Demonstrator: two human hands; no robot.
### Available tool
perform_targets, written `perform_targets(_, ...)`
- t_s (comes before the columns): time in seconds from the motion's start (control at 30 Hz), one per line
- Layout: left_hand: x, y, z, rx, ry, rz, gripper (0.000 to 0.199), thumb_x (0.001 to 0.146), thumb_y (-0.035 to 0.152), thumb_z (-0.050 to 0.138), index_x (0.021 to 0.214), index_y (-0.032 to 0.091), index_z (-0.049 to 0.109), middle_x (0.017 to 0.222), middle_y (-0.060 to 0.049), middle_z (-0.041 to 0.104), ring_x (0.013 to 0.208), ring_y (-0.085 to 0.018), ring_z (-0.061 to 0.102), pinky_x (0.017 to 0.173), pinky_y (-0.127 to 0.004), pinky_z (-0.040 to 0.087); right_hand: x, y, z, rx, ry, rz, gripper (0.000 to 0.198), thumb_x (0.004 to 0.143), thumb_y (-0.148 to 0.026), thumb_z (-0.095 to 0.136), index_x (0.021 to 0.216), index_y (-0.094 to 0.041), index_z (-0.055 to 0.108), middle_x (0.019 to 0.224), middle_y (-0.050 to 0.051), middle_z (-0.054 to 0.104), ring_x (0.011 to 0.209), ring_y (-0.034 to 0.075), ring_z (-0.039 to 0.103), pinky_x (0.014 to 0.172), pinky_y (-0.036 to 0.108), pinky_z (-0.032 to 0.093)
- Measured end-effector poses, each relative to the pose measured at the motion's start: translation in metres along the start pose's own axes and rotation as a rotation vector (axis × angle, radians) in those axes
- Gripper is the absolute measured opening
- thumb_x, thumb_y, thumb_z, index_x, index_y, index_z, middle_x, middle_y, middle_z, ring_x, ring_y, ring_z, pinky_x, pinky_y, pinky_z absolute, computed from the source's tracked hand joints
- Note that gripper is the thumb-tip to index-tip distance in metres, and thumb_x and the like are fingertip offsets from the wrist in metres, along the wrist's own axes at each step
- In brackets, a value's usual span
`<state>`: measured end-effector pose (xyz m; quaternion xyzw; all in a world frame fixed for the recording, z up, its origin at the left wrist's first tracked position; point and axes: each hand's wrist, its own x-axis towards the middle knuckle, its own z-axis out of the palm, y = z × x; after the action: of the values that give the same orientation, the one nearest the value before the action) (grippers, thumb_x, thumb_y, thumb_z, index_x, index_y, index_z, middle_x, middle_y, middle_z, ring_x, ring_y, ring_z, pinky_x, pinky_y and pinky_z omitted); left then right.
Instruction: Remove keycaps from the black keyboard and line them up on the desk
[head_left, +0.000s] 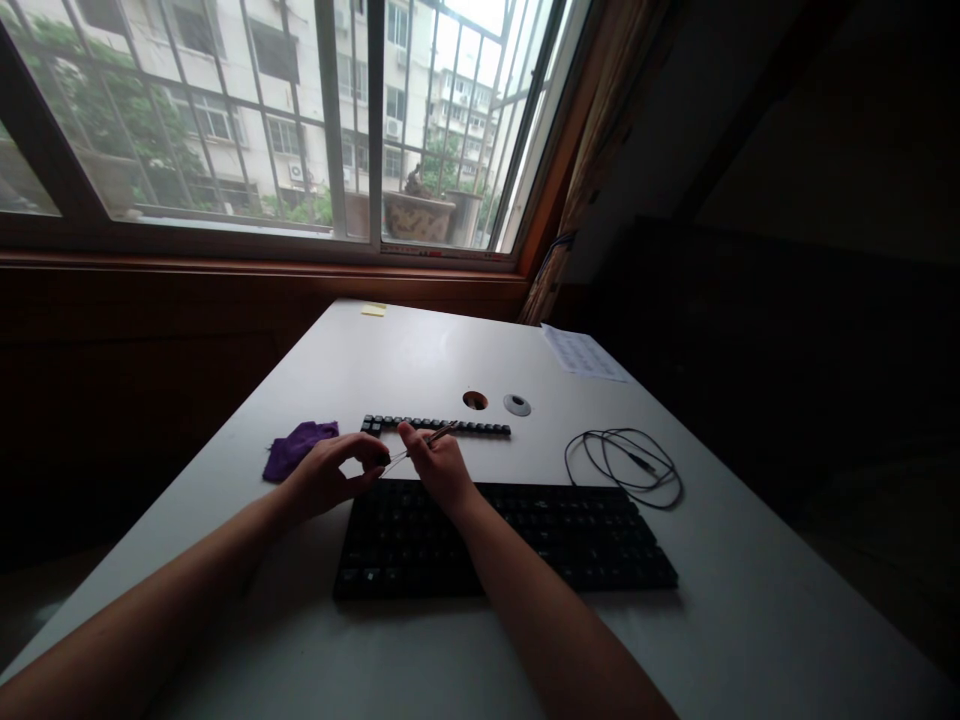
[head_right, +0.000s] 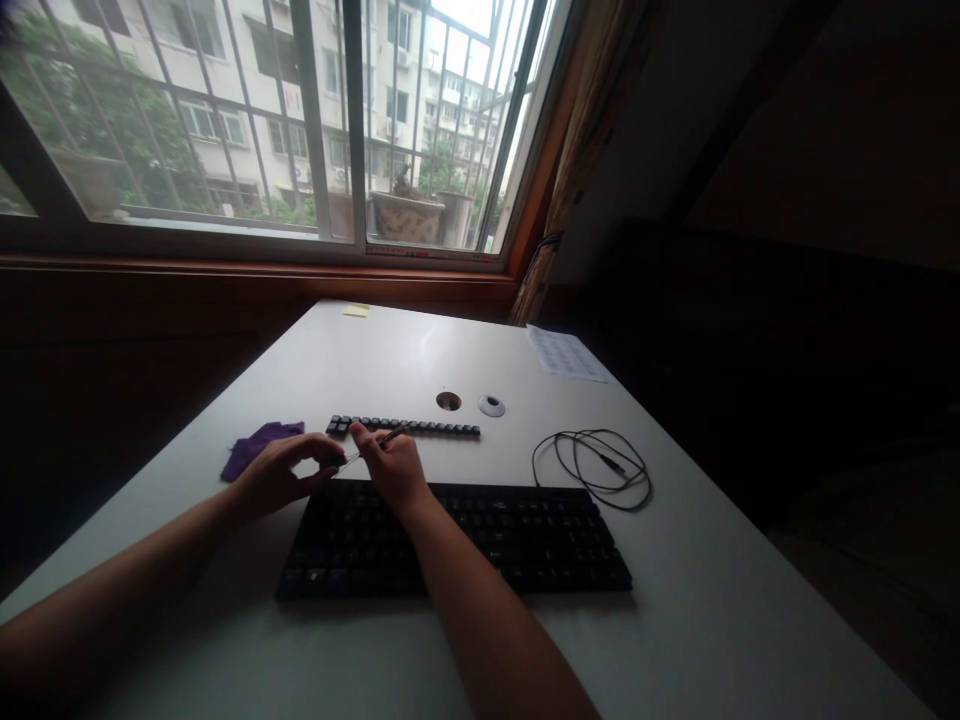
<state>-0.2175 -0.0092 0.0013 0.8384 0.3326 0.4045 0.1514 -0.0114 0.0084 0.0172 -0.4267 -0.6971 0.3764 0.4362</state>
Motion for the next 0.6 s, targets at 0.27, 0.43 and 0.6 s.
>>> perform_targets(0.27, 0.0023, 0.0052, -0.0018, -0.045, 0.019, 0.051, 0.022, 0.087, 0.011, 0.061, 0.109, 0.016, 0.062, 0.101, -0.008, 0.07, 0.074, -0.013, 0.065, 0.068, -0.026, 0.056, 0.0005, 0.002, 0.0003, 0.036, -0.024, -0.013, 0.056, 0.09, -0.062, 0.047, 0.053, -0.02, 0.045, 0.049, -0.004, 0.041, 0.049, 0.01, 0.039, 0.051, 0.024, 0.03)
perform_targets(0.43, 0.0051, 0.0088, -0.0038, -0.067, 0.011, 0.063, 0.023, 0.086, 0.01, 0.061, 0.108, 0.016, 0.062, 0.099, -0.009, 0.068, 0.076, -0.014, 0.063, 0.069, -0.028, 0.055, 0.0013, 0.0015, 0.0, 0.015, -0.034, -0.009, 0.058, 0.09, -0.064, 0.046, 0.052, -0.019, 0.045, 0.049, -0.004, 0.041, 0.048, 0.01, 0.039, 0.051, 0.025, 0.03)
perform_targets(0.6, 0.006, 0.0065, -0.0062, -0.112, 0.009, 0.023, 0.019, 0.087, 0.015, 0.067, 0.105, 0.017, 0.066, 0.097, -0.008, 0.066, 0.081, -0.016, 0.063, 0.074, -0.029, 0.054, 0.0008, 0.0009, -0.0003, 0.011, -0.027, 0.001, 0.058, 0.09, -0.063, 0.046, 0.051, -0.02, 0.043, 0.048, -0.004, 0.04, 0.047, 0.01, 0.039, 0.05, 0.025, 0.028)
